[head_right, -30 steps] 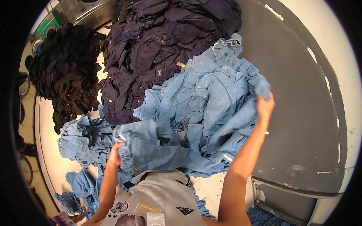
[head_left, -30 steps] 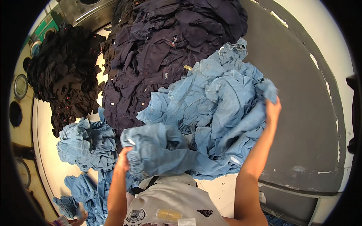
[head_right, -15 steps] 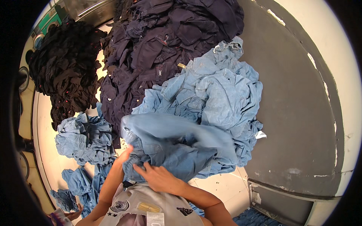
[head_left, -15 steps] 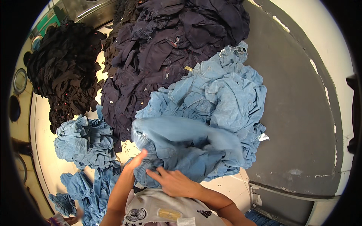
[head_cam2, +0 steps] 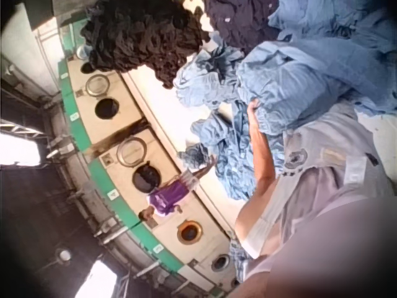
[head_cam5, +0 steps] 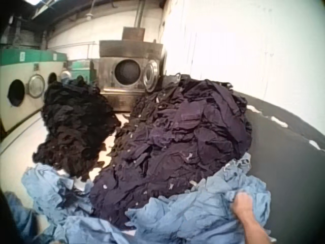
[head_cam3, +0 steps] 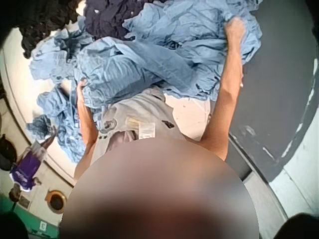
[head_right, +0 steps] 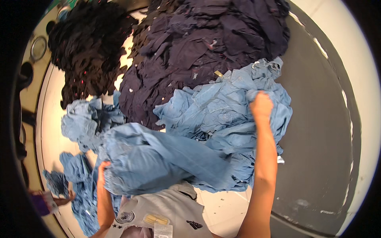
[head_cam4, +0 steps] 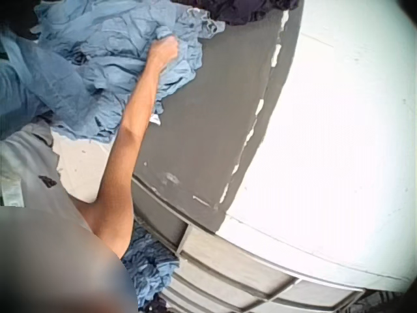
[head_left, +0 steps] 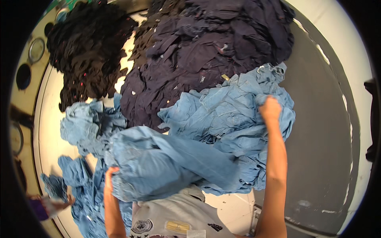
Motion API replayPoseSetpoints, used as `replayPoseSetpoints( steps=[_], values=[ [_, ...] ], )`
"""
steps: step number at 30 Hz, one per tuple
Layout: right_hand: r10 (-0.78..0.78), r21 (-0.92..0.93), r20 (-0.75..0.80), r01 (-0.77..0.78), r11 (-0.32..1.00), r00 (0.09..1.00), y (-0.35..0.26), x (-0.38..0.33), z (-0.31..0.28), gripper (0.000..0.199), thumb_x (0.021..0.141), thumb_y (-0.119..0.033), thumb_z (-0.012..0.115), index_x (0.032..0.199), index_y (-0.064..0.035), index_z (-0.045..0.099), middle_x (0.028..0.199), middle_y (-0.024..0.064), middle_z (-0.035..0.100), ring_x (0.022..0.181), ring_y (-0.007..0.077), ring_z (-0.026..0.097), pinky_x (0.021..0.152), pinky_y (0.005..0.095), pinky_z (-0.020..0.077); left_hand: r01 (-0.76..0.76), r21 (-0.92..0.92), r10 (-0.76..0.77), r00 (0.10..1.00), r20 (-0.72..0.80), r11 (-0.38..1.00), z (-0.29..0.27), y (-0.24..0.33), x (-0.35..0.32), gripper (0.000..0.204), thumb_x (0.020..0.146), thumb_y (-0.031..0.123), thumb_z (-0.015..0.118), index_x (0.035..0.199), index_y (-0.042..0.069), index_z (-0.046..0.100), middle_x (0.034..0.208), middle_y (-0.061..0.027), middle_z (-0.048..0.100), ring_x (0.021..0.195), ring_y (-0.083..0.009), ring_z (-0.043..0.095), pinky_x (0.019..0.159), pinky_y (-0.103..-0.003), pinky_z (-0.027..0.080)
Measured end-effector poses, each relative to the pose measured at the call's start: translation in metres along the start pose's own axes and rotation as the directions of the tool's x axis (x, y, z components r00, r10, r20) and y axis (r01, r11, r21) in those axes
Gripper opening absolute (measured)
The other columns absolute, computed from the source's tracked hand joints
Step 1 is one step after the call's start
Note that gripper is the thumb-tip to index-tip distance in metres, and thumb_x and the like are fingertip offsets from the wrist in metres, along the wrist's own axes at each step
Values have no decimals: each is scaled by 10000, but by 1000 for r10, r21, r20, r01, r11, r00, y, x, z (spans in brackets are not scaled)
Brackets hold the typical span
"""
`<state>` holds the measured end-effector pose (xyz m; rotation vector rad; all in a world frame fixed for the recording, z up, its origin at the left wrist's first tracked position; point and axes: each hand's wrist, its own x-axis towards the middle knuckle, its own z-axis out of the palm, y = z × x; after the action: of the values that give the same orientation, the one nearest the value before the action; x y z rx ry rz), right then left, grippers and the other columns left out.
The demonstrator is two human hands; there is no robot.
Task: The person sorts large piles of blue and dark-colored garments on the floor of a commercial laundry room. They repeatedly pick up items, shake them, and place them into separate color piles while other workers fold nearby.
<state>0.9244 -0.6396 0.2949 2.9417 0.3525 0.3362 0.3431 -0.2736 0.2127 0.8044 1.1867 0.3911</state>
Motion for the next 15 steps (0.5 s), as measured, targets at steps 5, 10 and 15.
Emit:
replayPoseSetpoints(
  steps=[5, 10, 15],
  values=[
    [178, 680, -458, 215, 701, 871, 11, -29, -164, 353, 794, -206, 783, 1046, 13, 666, 945, 145, 710, 868, 230, 679, 805, 353, 524, 156, -120, -166, 982, -84, 980, -41, 20, -13, 381, 709, 357, 661, 928, 45, 668, 873, -102, 677, 754, -268, 639, 696, -375, 535],
    [512, 723, -616, 688, 65, 599, -95, -108, -199, 295, 828, -1, 694, 1106, 80, 636, 1106, 136, 660, 987, 207, 627, 917, 344, 489, -29, 57, 37, 987, -153, 998, -41, 33, -31, 379, 720, 346, 668, 975, 65, 672, 918, -41, 646, 828, -187, 597, 790, -299, 473],
    [73, 854, 242, -176, -490, 967, -275, -237, -147, 450, 809, -92, 723, 1212, 50, 582, 1163, 141, 603, 1015, 233, 591, 919, 381, 468, 82, -150, -98, 990, -101, 985, -24, 23, -46, 271, 741, 289, 648, 908, 78, 679, 844, -43, 648, 742, -175, 618, 691, -321, 519]
  ],
)
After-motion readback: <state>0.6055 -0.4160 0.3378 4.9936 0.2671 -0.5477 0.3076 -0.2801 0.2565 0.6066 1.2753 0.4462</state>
